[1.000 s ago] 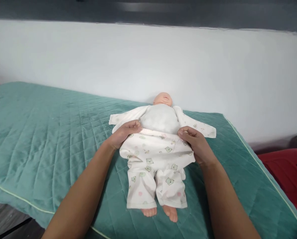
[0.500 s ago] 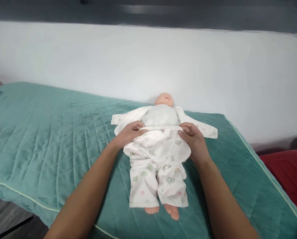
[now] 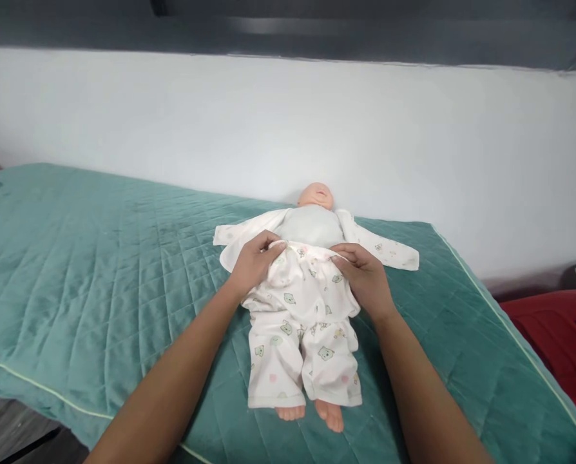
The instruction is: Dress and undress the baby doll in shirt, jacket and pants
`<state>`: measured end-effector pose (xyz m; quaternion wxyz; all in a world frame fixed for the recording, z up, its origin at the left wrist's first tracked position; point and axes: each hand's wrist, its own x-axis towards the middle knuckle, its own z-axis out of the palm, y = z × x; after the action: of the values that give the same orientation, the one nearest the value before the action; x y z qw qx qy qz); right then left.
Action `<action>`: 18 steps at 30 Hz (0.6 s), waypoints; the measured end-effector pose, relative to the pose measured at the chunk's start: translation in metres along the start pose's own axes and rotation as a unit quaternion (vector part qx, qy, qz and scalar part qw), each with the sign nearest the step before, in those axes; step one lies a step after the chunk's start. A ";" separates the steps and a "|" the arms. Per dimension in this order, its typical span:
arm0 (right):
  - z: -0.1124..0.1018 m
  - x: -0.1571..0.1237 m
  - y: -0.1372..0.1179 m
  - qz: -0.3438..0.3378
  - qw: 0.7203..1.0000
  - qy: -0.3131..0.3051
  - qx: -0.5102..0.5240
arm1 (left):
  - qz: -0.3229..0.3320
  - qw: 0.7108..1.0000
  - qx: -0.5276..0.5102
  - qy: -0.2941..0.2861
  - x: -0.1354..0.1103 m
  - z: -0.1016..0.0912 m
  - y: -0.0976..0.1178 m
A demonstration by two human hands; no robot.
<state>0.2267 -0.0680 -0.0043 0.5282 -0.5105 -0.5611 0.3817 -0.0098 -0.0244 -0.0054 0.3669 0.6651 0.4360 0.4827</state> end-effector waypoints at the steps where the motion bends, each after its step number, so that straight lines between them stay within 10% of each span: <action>1: -0.001 0.000 -0.001 0.015 1.000 -0.004 0.019 | -0.026 0.999 -0.017 0.010 0.001 0.000 -0.003; 10: -0.013 0.010 -0.002 0.105 0.973 0.035 0.204 | -0.111 0.981 -0.135 0.079 0.008 -0.006 -0.025; 18: -0.031 0.007 -0.004 0.100 0.966 -0.034 0.234 | -0.174 0.979 -0.089 -0.054 0.008 -0.017 -0.017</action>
<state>0.2570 -0.0650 0.0055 0.5727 -0.4130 -0.4194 0.5705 -0.0291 -0.0100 -0.0138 0.5259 0.5690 0.4801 0.4113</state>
